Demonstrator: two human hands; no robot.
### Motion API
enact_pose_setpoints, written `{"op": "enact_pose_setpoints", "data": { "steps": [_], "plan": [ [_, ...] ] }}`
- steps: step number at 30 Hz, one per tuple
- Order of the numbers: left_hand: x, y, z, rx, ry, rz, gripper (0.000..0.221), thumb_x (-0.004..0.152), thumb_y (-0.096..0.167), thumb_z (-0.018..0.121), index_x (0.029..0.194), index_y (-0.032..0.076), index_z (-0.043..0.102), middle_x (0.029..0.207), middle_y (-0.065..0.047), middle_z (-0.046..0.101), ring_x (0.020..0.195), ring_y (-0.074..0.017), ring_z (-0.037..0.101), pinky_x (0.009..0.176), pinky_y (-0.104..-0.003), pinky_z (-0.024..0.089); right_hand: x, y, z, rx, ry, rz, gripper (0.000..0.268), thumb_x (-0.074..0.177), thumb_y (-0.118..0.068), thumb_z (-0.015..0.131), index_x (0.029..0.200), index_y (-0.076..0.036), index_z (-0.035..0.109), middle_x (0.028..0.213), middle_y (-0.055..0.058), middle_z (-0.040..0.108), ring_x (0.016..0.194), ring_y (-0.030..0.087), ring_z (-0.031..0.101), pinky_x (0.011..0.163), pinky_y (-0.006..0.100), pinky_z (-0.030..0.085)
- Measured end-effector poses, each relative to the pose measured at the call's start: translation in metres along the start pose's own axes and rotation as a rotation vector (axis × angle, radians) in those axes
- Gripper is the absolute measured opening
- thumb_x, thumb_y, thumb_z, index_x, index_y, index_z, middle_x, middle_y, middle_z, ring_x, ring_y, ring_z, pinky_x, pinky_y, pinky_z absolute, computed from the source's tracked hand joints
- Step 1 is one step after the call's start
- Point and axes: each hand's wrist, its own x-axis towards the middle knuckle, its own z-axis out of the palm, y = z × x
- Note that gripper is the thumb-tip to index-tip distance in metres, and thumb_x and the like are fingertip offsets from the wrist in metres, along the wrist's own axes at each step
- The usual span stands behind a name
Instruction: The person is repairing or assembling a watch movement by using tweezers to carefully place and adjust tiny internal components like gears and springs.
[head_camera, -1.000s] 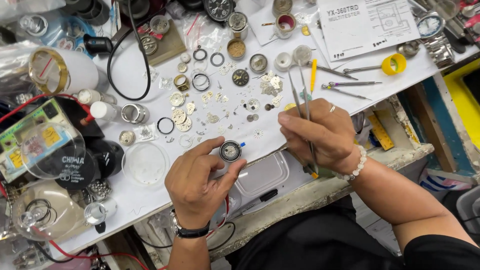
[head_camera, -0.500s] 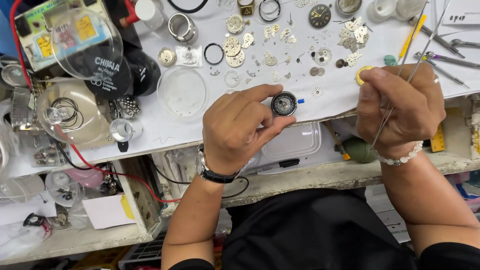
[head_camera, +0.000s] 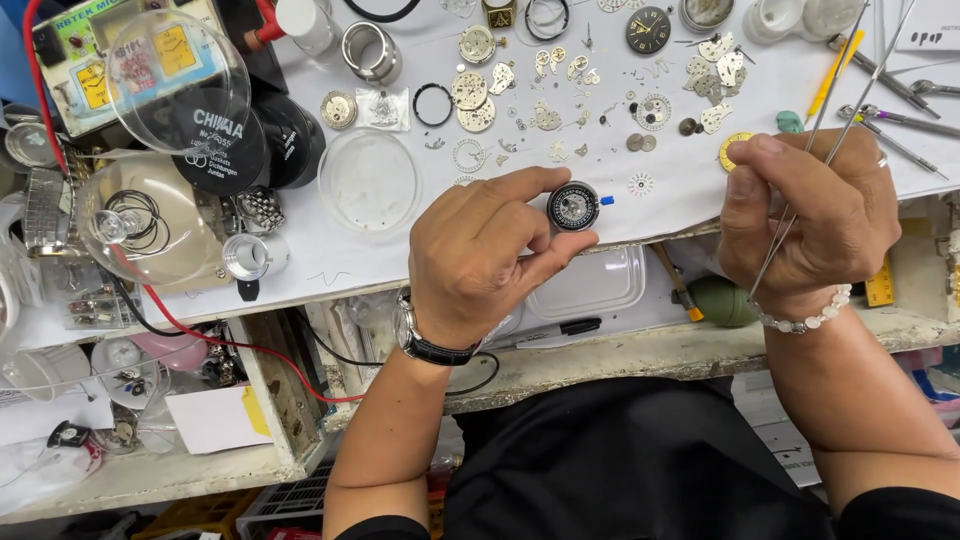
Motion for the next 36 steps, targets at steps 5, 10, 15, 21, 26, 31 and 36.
{"op": "enact_pose_setpoints", "data": {
  "steps": [5, 10, 15, 21, 26, 31, 36],
  "plan": [
    [0.0011, 0.001, -0.0006, -0.01, -0.011, -0.018, 0.039, 0.094, 0.024, 0.08, 0.076, 0.009, 0.05, 0.1, -0.014, 0.077, 0.083, -0.0198, 0.076, 0.059, -0.031, 0.048, 0.0007, -0.0001, -0.0001, -0.004, -0.003, -0.006, 0.01, 0.108, 0.004, 0.067, 0.113, 0.012, 0.069, 0.088, 0.028, 0.074, 0.072, 0.04, 0.061, 0.063, 0.044, 0.046],
    [0.0017, 0.0019, -0.0015, -0.006, -0.027, -0.044, 0.04, 0.096, 0.026, 0.078, 0.076, 0.01, 0.048, 0.101, -0.013, 0.077, 0.077, -0.0196, 0.073, 0.059, -0.031, 0.047, -0.0004, 0.0023, 0.0012, 0.01, 0.01, -0.023, 0.01, 0.108, 0.004, 0.067, 0.114, 0.012, 0.067, 0.089, 0.026, 0.076, 0.072, 0.04, 0.061, 0.066, 0.046, 0.047],
    [0.0011, 0.0016, -0.0013, 0.0, -0.032, -0.05, 0.04, 0.095, 0.026, 0.08, 0.075, 0.01, 0.049, 0.102, -0.012, 0.077, 0.076, -0.0195, 0.073, 0.059, -0.031, 0.047, -0.0006, 0.0009, 0.0012, -0.001, 0.009, -0.012, 0.01, 0.109, 0.002, 0.067, 0.115, 0.011, 0.067, 0.089, 0.025, 0.076, 0.071, 0.039, 0.059, 0.064, 0.045, 0.047],
    [0.0013, 0.0013, -0.0013, -0.002, -0.033, -0.053, 0.04, 0.095, 0.026, 0.08, 0.075, 0.01, 0.048, 0.103, -0.013, 0.077, 0.076, -0.0197, 0.072, 0.059, -0.031, 0.047, -0.0013, 0.002, 0.0002, 0.006, -0.004, -0.013, 0.011, 0.109, 0.003, 0.066, 0.116, 0.011, 0.065, 0.09, 0.025, 0.077, 0.072, 0.04, 0.06, 0.066, 0.046, 0.047],
    [0.0003, 0.0008, -0.0006, -0.005, -0.028, -0.045, 0.042, 0.094, 0.025, 0.082, 0.074, 0.009, 0.049, 0.103, -0.014, 0.077, 0.074, -0.0193, 0.072, 0.058, -0.031, 0.047, -0.0012, 0.0017, -0.0007, 0.002, -0.012, -0.025, 0.011, 0.109, 0.003, 0.066, 0.116, 0.012, 0.065, 0.091, 0.025, 0.077, 0.073, 0.04, 0.06, 0.067, 0.047, 0.049],
    [0.0013, 0.0012, -0.0007, 0.0, -0.025, -0.047, 0.041, 0.094, 0.025, 0.081, 0.075, 0.009, 0.048, 0.102, -0.014, 0.077, 0.076, -0.0201, 0.073, 0.059, -0.032, 0.048, -0.0019, 0.0033, 0.0002, 0.008, 0.002, -0.024, 0.011, 0.108, 0.004, 0.066, 0.117, 0.011, 0.065, 0.091, 0.025, 0.077, 0.075, 0.04, 0.061, 0.068, 0.048, 0.051],
    [0.0013, 0.0016, -0.0014, -0.003, -0.032, -0.055, 0.041, 0.094, 0.026, 0.081, 0.075, 0.009, 0.049, 0.103, -0.013, 0.077, 0.077, -0.0199, 0.073, 0.059, -0.031, 0.048, -0.0007, 0.0037, 0.0015, 0.018, 0.016, -0.03, 0.011, 0.107, 0.004, 0.066, 0.116, 0.011, 0.066, 0.09, 0.025, 0.077, 0.073, 0.04, 0.061, 0.067, 0.048, 0.05]
  ]
}}
